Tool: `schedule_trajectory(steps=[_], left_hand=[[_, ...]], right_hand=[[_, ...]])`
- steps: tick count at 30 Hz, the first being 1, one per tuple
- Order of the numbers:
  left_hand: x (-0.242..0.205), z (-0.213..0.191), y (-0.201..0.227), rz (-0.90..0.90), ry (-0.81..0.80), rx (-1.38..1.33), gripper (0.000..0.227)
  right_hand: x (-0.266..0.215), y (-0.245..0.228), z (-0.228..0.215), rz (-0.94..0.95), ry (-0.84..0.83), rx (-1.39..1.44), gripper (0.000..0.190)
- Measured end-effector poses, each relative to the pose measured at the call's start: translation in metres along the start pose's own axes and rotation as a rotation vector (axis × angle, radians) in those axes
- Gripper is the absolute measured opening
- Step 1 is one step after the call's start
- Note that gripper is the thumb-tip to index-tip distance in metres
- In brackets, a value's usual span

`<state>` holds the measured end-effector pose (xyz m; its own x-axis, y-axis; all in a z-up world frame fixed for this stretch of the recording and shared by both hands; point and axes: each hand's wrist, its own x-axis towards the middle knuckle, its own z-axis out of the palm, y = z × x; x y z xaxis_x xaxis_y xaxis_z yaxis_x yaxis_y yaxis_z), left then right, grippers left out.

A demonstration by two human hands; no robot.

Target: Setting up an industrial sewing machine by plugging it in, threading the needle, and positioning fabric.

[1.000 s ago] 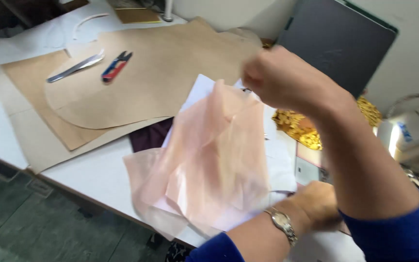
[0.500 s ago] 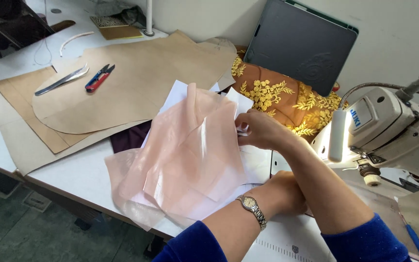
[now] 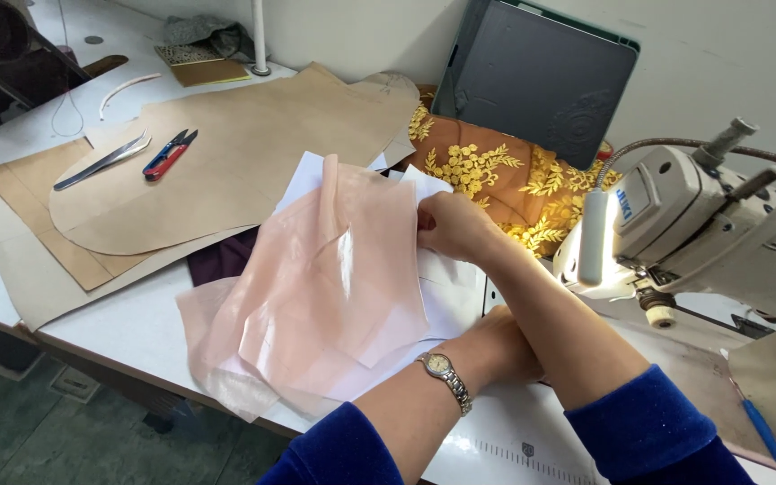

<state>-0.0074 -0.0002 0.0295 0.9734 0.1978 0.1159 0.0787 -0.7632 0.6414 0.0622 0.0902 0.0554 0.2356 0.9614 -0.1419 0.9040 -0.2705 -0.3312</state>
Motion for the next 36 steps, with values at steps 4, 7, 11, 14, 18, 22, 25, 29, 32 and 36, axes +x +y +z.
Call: schedule_trajectory(steps=[4, 7, 11, 14, 18, 22, 25, 29, 32, 36], left_hand=[[0.004, 0.002, 0.002, -0.015, 0.024, -0.023, 0.017], [0.001, 0.002, 0.001, -0.024, 0.036, -0.039, 0.016], [-0.002, 0.001, -0.002, -0.016, 0.031, -0.080, 0.016], [-0.007, 0.000, -0.005, 0.011, 0.008, -0.117, 0.016], [0.002, 0.012, -0.005, 0.054, -0.032, -0.156, 0.017], [0.026, 0.024, -0.012, 0.024, -0.028, -0.123, 0.013], [0.024, 0.008, 0.005, -0.081, -0.175, -0.172, 0.021], [0.029, 0.007, 0.010, -0.189, -0.275, -0.221, 0.018], [0.028, 0.006, 0.018, -0.233, -0.277, -0.293, 0.016], [0.031, 0.010, 0.013, -0.280, -0.280, -0.350, 0.015]], right_hand=[[-0.010, -0.015, -0.012, 0.032, 0.279, -0.240, 0.015], [-0.026, -0.022, -0.017, -0.055, 0.476, -0.352, 0.014], [-0.112, -0.047, -0.034, -0.318, 0.639, -0.432, 0.012], [-0.215, -0.054, -0.052, -0.391, 0.626, -0.168, 0.005], [-0.291, 0.011, -0.064, -0.226, 0.593, -0.103, 0.007], [-0.319, 0.081, -0.067, 0.214, 0.519, -0.139, 0.008], [-0.318, 0.115, -0.066, 0.287, 0.449, -0.097, 0.009], [-0.302, 0.116, -0.065, 0.235, 0.387, -0.088, 0.015], [-0.294, 0.114, -0.062, 0.206, 0.376, 0.037, 0.013], [-0.289, 0.121, -0.052, 0.162, 0.418, 0.207, 0.013]])
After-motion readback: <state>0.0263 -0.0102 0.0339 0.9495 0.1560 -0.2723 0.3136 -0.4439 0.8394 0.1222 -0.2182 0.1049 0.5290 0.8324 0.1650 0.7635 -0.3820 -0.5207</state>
